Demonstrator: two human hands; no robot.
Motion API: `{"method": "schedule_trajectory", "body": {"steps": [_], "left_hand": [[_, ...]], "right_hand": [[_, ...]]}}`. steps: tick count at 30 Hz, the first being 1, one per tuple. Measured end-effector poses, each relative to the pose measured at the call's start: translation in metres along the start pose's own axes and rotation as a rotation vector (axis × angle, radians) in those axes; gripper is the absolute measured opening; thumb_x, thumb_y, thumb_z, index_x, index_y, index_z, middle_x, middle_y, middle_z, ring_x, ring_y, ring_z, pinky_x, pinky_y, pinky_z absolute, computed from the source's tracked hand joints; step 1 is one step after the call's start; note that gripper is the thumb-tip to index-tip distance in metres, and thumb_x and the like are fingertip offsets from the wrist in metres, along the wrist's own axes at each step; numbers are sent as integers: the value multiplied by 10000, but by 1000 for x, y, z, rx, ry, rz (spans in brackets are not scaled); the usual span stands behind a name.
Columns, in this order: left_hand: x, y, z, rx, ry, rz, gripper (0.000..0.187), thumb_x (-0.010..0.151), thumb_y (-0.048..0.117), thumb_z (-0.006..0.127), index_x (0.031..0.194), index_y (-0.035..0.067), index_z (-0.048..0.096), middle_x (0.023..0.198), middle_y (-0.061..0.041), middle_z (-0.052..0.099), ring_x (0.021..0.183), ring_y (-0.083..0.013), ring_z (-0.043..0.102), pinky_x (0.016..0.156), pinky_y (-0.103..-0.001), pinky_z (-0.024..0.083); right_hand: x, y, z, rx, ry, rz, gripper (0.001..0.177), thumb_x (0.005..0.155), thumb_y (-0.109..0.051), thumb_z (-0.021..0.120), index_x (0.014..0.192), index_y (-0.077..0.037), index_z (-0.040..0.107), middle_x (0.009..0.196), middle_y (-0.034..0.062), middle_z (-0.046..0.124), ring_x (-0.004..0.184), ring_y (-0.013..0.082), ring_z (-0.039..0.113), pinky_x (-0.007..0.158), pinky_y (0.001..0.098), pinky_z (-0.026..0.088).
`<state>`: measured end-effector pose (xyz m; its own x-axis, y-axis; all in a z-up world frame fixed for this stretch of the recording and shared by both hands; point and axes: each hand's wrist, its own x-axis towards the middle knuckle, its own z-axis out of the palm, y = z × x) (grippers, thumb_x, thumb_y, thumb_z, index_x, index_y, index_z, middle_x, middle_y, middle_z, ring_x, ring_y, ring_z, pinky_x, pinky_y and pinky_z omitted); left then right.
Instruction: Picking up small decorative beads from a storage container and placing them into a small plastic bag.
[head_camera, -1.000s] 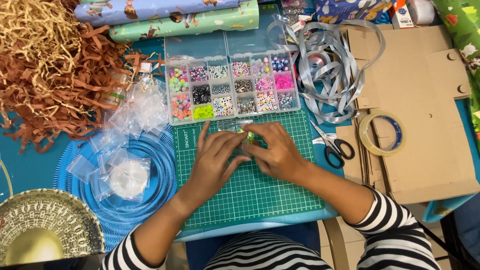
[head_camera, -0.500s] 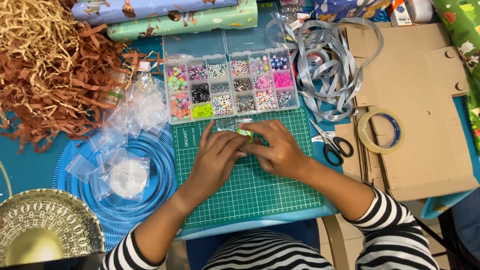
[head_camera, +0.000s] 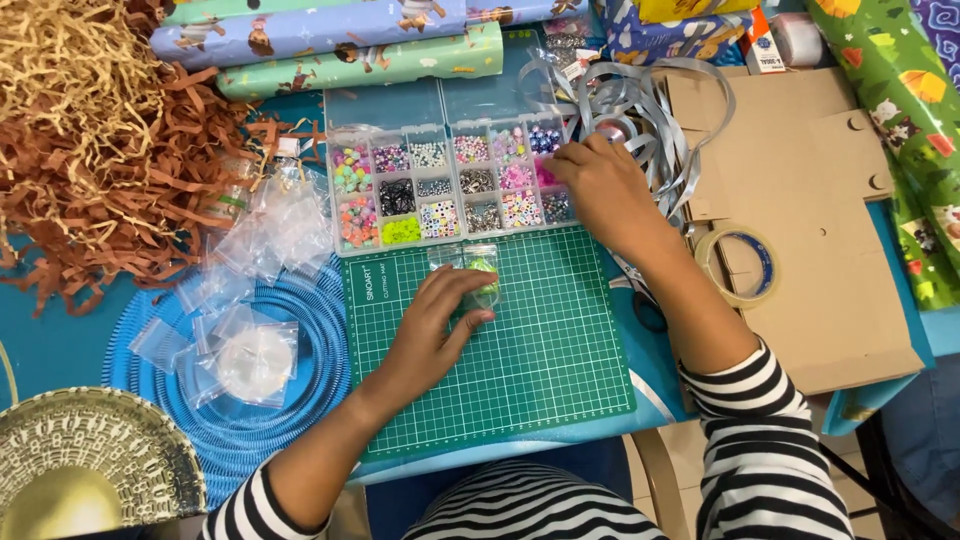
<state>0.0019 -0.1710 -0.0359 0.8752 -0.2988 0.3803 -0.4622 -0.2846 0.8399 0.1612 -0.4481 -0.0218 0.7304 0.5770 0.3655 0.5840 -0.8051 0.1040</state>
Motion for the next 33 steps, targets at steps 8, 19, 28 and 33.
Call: {"method": "schedule_trajectory", "body": {"steps": [8,19,28,33], "left_hand": [[-1,-3,0,0,-45,-46,424,1012,86,752,1426,75,662,1300,-106,722,1293,-383,682,1194,-642,431],[-1,0,-2,-6,-40,-8,417,1012,91,757,1414,46,654,1276,-130,715,1268,-394,694,1135,-601,512],[1,-1,-2,-14,66,14,504,1002,42,761,1480,48,600,1320,-137,660,1304,-411,663,1111,-575,535],[0,-1,-6,-31,150,-2,535,977,5,788,1474,32,594,1322,-120,681,1315,-400,664,1123,-568,526]], "right_hand": [[-10,2,-3,174,-106,-20,237,957,76,684,1073,-69,831,1036,67,724,946,255,646,805,344,539],[-16,23,28,299,-49,18,84,1079,-131,744,1039,-129,817,1008,20,721,991,225,738,893,287,583],[-11,20,20,471,39,94,45,1044,-48,794,1049,-81,824,950,89,743,929,312,755,862,385,613],[-5,-6,0,696,139,202,54,1085,-103,807,1109,-149,821,987,-13,739,887,206,724,843,344,596]]}}
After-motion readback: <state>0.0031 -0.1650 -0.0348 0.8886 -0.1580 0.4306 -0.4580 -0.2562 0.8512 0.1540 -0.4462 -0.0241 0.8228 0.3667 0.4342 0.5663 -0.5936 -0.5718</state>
